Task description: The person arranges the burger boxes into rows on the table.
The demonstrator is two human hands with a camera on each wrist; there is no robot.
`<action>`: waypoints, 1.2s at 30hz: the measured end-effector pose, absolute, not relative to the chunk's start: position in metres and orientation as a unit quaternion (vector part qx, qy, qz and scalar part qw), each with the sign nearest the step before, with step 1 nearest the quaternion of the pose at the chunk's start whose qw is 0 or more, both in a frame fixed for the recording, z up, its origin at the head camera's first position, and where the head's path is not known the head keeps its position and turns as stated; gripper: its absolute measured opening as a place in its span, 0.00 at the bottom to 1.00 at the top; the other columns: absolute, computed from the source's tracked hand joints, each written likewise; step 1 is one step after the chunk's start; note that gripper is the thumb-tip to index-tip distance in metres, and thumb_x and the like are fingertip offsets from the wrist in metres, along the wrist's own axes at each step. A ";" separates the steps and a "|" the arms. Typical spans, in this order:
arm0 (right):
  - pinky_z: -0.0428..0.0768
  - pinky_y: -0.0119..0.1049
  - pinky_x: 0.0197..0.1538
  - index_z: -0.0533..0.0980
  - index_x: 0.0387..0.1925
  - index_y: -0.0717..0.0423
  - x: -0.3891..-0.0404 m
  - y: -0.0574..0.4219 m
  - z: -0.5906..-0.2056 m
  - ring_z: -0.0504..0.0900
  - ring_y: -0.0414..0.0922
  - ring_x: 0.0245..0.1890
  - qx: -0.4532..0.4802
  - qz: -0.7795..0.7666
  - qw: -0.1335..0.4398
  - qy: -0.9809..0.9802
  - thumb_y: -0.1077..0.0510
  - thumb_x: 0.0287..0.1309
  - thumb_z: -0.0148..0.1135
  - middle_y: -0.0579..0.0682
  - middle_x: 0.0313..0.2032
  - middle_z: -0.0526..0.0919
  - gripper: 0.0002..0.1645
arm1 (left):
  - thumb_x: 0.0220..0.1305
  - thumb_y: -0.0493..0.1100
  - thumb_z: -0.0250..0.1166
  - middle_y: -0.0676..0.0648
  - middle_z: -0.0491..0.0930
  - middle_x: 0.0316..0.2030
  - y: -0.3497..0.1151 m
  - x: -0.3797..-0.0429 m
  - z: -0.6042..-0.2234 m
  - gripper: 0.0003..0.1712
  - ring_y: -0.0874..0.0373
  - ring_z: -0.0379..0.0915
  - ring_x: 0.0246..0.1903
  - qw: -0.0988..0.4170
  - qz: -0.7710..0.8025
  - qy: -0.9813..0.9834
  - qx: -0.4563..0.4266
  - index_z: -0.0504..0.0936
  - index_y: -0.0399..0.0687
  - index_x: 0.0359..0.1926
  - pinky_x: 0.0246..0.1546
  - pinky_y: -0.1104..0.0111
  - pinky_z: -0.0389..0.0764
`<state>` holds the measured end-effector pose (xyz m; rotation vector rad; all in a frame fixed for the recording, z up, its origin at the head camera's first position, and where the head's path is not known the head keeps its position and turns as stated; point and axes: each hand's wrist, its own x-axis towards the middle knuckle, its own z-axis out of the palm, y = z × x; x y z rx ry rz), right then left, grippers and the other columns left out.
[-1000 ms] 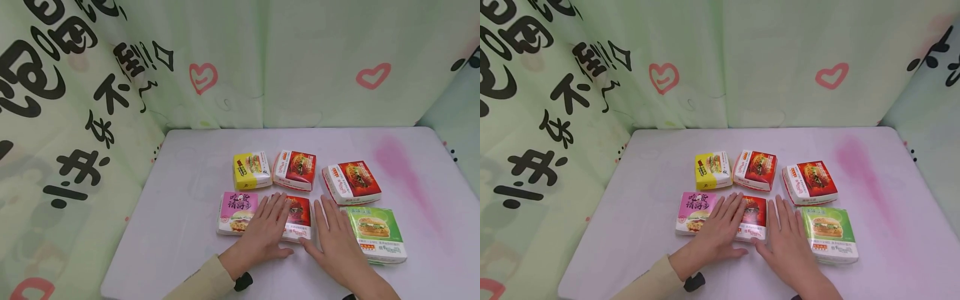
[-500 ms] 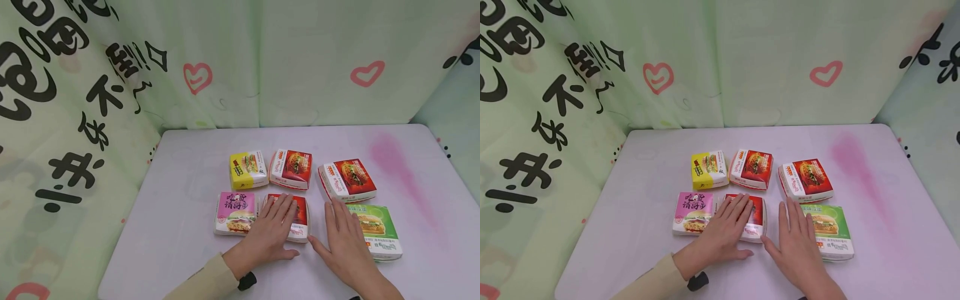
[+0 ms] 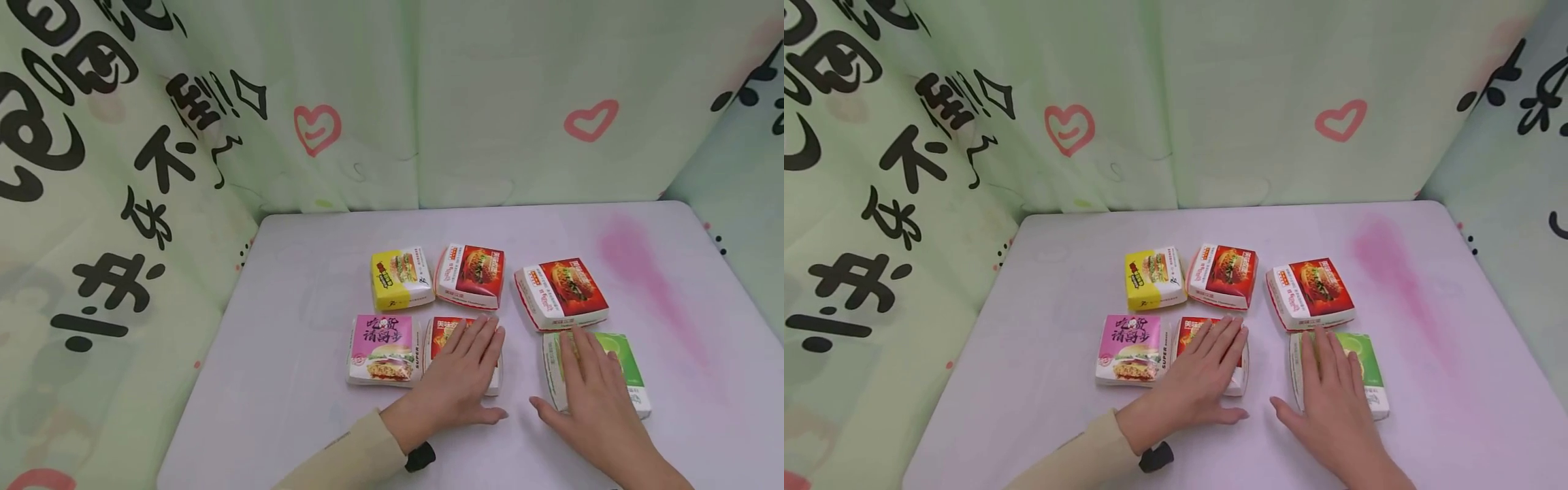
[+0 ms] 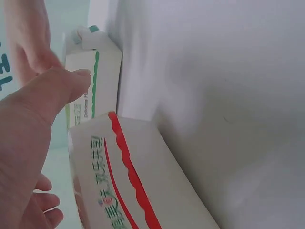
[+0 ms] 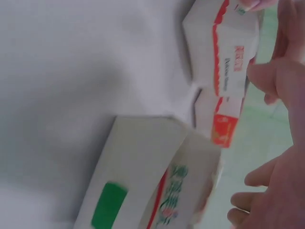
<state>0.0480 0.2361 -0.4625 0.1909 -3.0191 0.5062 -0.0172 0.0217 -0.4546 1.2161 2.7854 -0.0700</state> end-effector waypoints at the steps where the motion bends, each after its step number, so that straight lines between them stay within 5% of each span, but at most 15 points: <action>1: 0.21 0.53 0.77 0.47 0.75 0.69 0.050 0.239 -0.464 0.42 0.66 0.75 0.064 0.162 0.036 -0.984 0.40 0.44 0.75 0.69 0.75 0.46 0.70 | 0.51 0.80 0.60 0.47 0.38 0.80 0.024 -0.017 -0.455 0.70 0.52 0.29 0.80 0.050 -0.023 0.914 0.402 0.40 0.47 0.79 0.79 0.58 0.37; 5: 0.15 0.47 0.75 0.44 0.76 0.67 0.056 0.254 -0.469 0.41 0.65 0.75 0.068 0.145 0.026 -0.987 0.37 0.38 0.77 0.68 0.75 0.44 0.76 | 0.51 0.81 0.58 0.47 0.38 0.80 0.033 -0.014 -0.455 0.70 0.53 0.29 0.80 0.051 -0.033 0.910 0.411 0.39 0.47 0.79 0.79 0.59 0.37; 27: 0.21 0.56 0.76 0.45 0.77 0.61 0.055 0.316 -0.482 0.40 0.63 0.77 0.139 0.102 0.075 -0.982 0.39 0.18 0.84 0.65 0.76 0.45 0.87 | 0.50 0.86 0.52 0.45 0.37 0.80 0.084 -0.006 -0.454 0.71 0.50 0.29 0.80 0.009 -0.049 0.903 0.427 0.39 0.45 0.79 0.80 0.56 0.39; 36: 0.18 0.53 0.75 0.41 0.78 0.59 0.050 0.322 -0.489 0.39 0.63 0.77 0.127 0.090 0.064 -0.986 0.40 0.19 0.84 0.65 0.77 0.42 0.88 | 0.58 0.85 0.39 0.49 0.32 0.80 0.110 -0.004 -0.461 0.62 0.53 0.23 0.79 0.042 -0.055 0.913 0.403 0.37 0.52 0.80 0.79 0.58 0.42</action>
